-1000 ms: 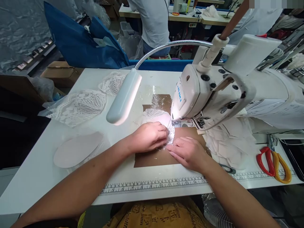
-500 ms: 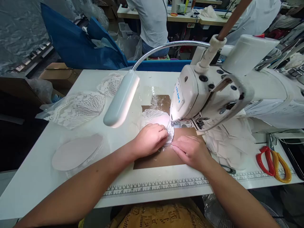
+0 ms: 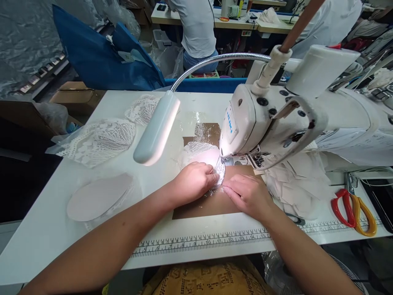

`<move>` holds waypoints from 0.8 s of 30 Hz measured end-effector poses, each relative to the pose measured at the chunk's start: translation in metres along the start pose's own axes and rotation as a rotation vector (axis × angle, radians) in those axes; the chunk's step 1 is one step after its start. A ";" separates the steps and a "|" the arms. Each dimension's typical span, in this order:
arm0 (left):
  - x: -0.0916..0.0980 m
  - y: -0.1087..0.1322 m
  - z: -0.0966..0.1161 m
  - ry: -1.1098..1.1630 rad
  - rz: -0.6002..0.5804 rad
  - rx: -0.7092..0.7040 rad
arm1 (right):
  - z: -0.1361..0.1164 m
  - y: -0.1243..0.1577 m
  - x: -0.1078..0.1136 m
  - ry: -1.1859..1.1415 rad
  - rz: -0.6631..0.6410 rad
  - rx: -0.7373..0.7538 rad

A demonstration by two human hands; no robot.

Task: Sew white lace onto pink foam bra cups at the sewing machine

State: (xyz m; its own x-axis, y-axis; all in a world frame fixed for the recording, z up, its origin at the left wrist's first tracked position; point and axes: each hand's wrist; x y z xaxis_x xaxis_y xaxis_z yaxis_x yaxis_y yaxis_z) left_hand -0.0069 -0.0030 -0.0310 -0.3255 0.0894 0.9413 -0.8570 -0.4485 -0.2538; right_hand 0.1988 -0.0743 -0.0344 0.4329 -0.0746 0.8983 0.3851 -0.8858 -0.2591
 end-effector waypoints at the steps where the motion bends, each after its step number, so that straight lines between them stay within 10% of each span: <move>1: 0.000 0.000 0.000 -0.004 -0.005 -0.009 | 0.000 0.000 0.000 0.001 0.005 -0.006; 24: 0.002 0.002 -0.003 0.005 0.006 -0.104 | -0.001 -0.002 -0.008 0.209 -0.019 -0.056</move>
State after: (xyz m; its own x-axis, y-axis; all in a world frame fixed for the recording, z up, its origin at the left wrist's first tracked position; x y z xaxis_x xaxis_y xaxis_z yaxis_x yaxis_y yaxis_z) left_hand -0.0105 -0.0012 -0.0306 -0.3323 0.0918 0.9387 -0.8920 -0.3539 -0.2811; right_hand 0.1936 -0.0729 -0.0404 0.2451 -0.1454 0.9585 0.3432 -0.9117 -0.2261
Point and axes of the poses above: each hand's wrist, its own y-axis away from the middle knuckle, its own x-axis out of the back of the hand, z = x × y, and after that the axes turned 3 degrees about -x, right-handed
